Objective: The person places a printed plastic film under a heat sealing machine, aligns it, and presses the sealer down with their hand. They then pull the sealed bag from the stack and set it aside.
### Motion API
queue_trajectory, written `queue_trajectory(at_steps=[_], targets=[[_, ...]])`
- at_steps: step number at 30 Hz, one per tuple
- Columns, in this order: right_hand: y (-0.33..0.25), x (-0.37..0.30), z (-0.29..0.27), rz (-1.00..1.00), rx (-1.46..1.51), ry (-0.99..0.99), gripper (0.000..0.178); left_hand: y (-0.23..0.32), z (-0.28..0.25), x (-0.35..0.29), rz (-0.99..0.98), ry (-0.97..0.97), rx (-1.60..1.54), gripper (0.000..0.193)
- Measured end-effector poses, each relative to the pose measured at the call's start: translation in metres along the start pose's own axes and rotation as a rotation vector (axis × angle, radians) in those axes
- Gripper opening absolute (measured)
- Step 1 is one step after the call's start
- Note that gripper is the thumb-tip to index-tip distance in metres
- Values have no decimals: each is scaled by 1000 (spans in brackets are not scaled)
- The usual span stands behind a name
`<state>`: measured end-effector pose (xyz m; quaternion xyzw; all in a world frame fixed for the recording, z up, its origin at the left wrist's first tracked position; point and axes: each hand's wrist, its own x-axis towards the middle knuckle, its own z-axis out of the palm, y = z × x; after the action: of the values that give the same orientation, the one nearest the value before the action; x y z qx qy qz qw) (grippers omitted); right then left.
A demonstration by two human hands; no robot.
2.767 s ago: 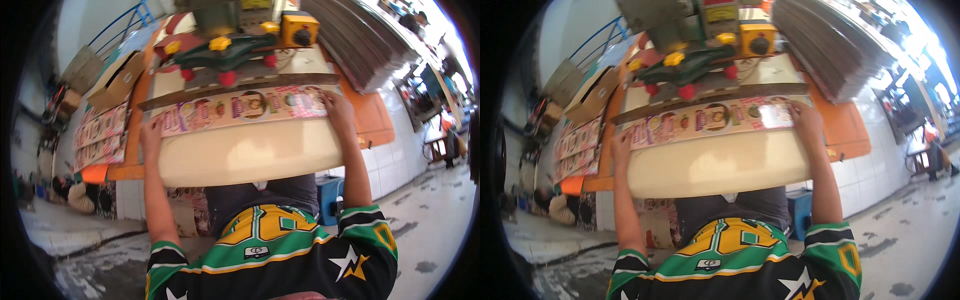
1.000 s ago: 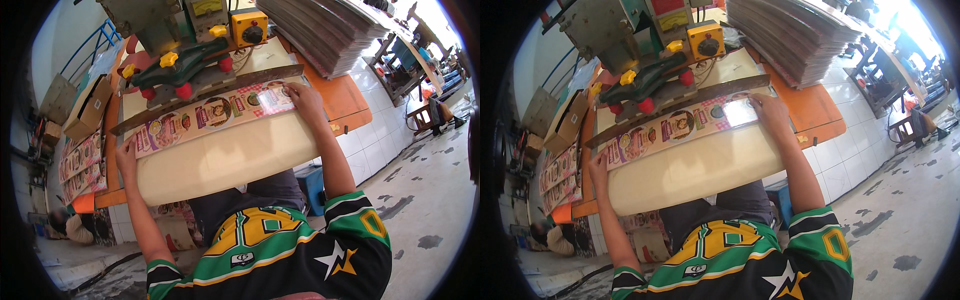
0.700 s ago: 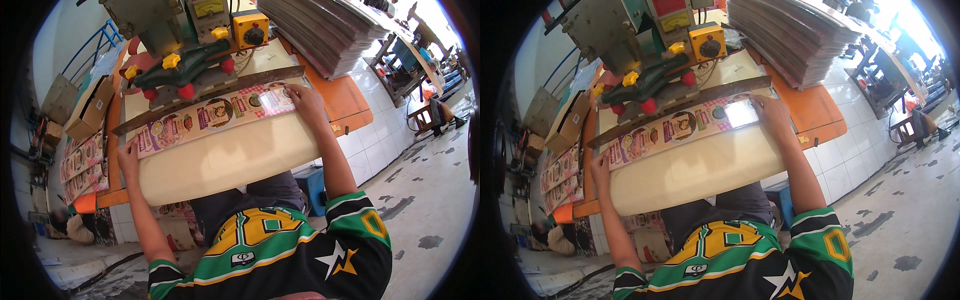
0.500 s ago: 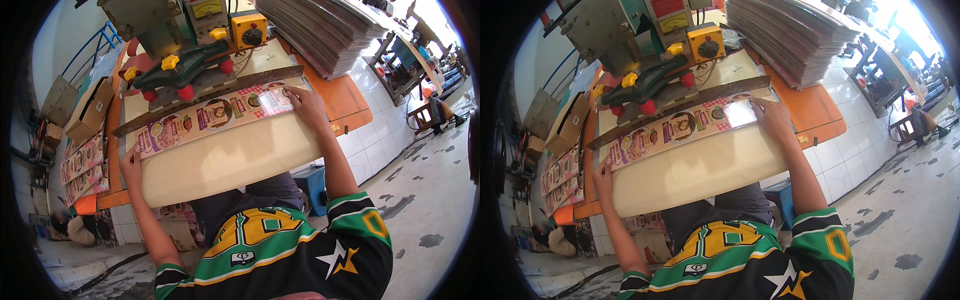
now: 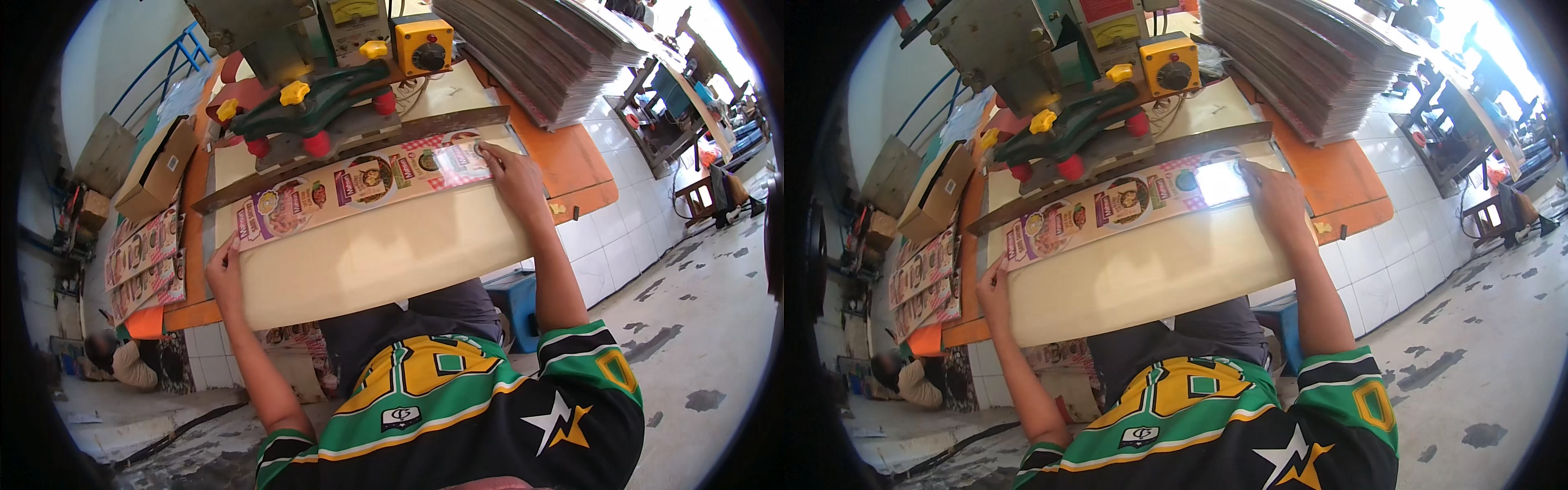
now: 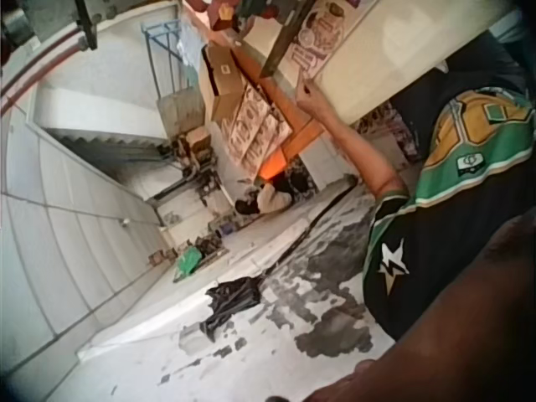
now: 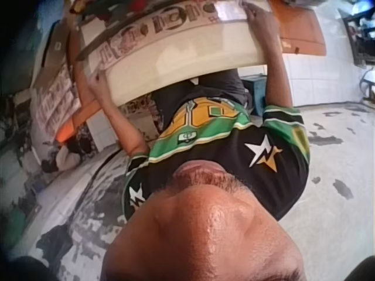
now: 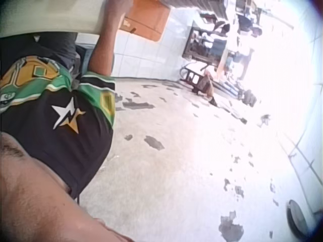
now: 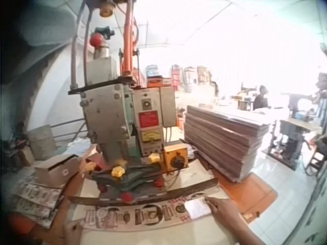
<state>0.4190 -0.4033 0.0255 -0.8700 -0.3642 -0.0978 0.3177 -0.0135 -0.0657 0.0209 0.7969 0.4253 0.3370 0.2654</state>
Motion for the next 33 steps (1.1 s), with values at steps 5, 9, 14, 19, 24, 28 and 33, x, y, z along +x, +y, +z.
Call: queue_trajectory(at_steps=[5,9,14,19,24,28,33], targets=[[-1,0,1,2,7,2,32,-3,0,2,-1,-10,-9,31],[1,0,3,5,4,8,31,-2,0,1,-6,-4,-10,32],[1,-1,5,5,-5,17,31,-3,1,1,-6,7,-25,32],[-2,-2,1,13,0,3,31,-1,1,1,-22,8,-10,32],[-3,-1,0,19,-1,-7,31,-1,1,1,-14,9,-33,33],[-2,-2,0,0,-4,12,31,2,1,0,-37,8,-40,33],[-3,-1,-1,6,1,0,31,3,1,0,-38,14,-19,33]])
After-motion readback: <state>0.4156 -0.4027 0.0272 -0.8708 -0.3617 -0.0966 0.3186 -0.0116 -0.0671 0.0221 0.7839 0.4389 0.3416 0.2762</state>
